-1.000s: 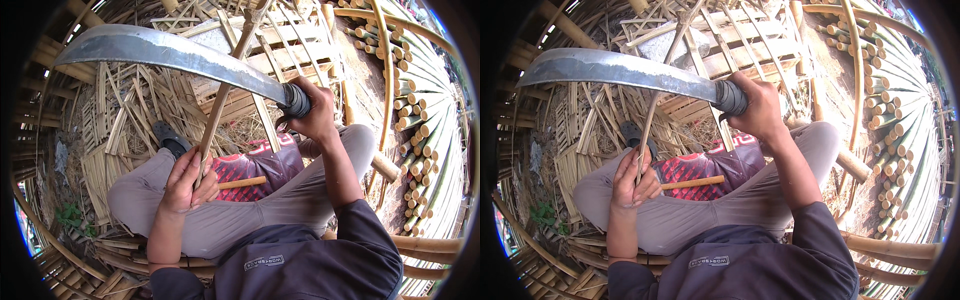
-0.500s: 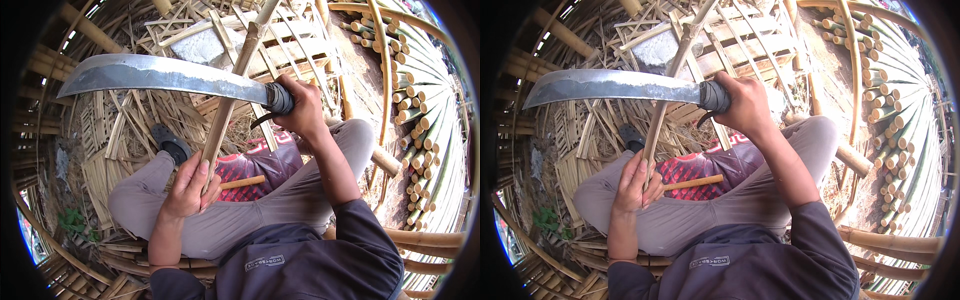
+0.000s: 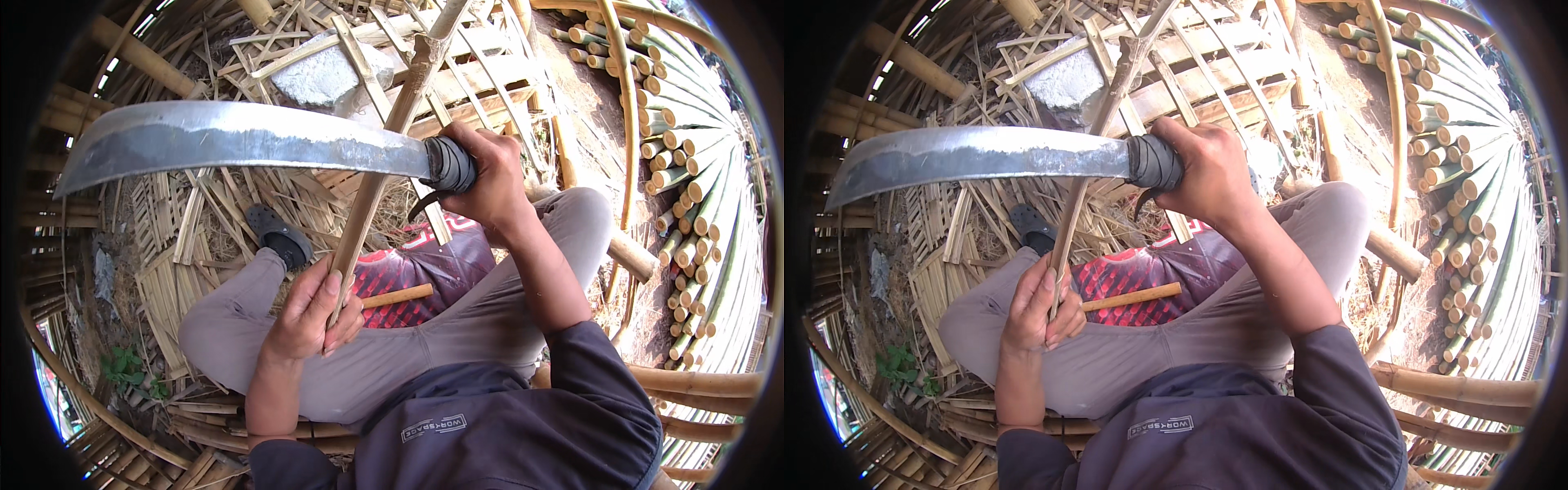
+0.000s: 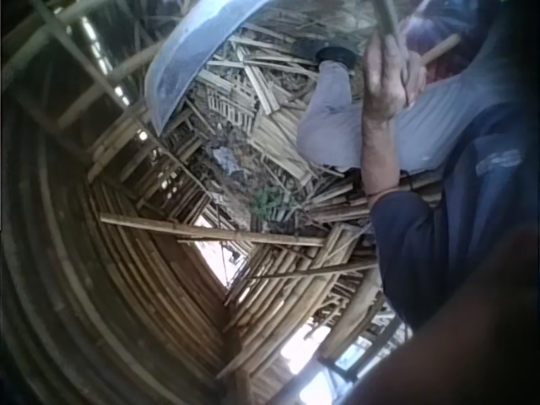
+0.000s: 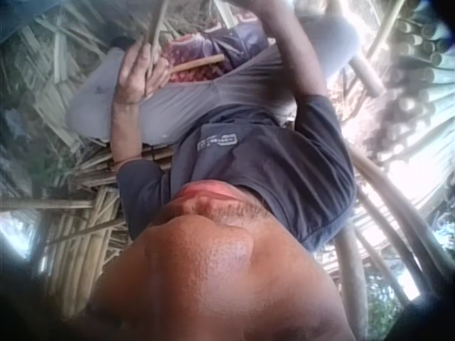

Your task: The person shaves a bamboo strip using a machete. They hold the strip in one hand and scrape the blade along the length of the wood to refine the material.

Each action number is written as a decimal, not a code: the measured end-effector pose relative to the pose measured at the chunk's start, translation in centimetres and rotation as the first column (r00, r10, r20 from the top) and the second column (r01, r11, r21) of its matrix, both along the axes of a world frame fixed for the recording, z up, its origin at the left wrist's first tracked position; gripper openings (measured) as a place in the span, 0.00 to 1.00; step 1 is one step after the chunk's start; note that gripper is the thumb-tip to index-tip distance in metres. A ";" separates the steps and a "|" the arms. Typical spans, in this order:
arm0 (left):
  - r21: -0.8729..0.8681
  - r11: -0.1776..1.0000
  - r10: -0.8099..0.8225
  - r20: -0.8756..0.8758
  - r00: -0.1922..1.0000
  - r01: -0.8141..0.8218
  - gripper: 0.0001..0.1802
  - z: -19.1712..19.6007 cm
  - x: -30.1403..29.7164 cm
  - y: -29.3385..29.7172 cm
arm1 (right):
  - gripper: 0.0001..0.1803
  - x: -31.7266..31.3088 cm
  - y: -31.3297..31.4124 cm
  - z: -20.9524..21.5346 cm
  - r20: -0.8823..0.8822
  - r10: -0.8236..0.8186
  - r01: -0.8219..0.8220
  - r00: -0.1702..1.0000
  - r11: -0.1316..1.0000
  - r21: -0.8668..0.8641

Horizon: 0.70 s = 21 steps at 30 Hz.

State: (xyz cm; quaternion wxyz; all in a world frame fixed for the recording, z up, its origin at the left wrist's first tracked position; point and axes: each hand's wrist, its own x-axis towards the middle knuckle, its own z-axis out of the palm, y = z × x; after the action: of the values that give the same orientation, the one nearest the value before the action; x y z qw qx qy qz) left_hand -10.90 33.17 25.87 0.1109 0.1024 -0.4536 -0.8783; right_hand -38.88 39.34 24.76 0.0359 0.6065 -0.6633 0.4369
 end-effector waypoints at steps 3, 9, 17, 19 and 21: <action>0.004 1.000 0.009 0.046 0.999 -0.009 0.15 0.2 -0.3 0.4 | 0.15 -2.5 -0.6 -0.2 0.068 -0.178 0.173 0.982 0.982 0.073; 0.122 0.990 -0.065 -0.045 0.997 0.070 0.15 -0.6 0.5 -0.3 | 0.21 -0.4 -0.2 -0.4 0.008 -0.017 0.018 1.000 0.999 -0.044; 0.116 0.992 -0.053 -0.007 0.999 0.054 0.15 -0.2 0.3 -0.2 | 0.24 -3.6 -0.9 -1.6 0.022 -0.265 0.266 0.964 0.963 -0.035; 0.125 0.991 -0.051 0.016 0.999 0.048 0.15 -0.4 0.0 0.0 | 0.22 -3.9 -1.1 -1.7 -0.042 -0.279 0.277 0.959 0.959 -0.052; 0.129 0.991 -0.044 0.027 0.999 0.040 0.15 -0.3 0.1 0.0 | 0.22 -3.4 -0.7 -1.7 -0.094 -0.287 0.284 0.953 0.958 -0.041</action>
State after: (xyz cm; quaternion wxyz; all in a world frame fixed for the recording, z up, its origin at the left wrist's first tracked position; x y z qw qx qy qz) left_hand -10.77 33.15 25.54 0.0787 0.1128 -0.3998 -0.9062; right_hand -42.23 38.62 23.06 0.1396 0.5248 -0.7354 0.4054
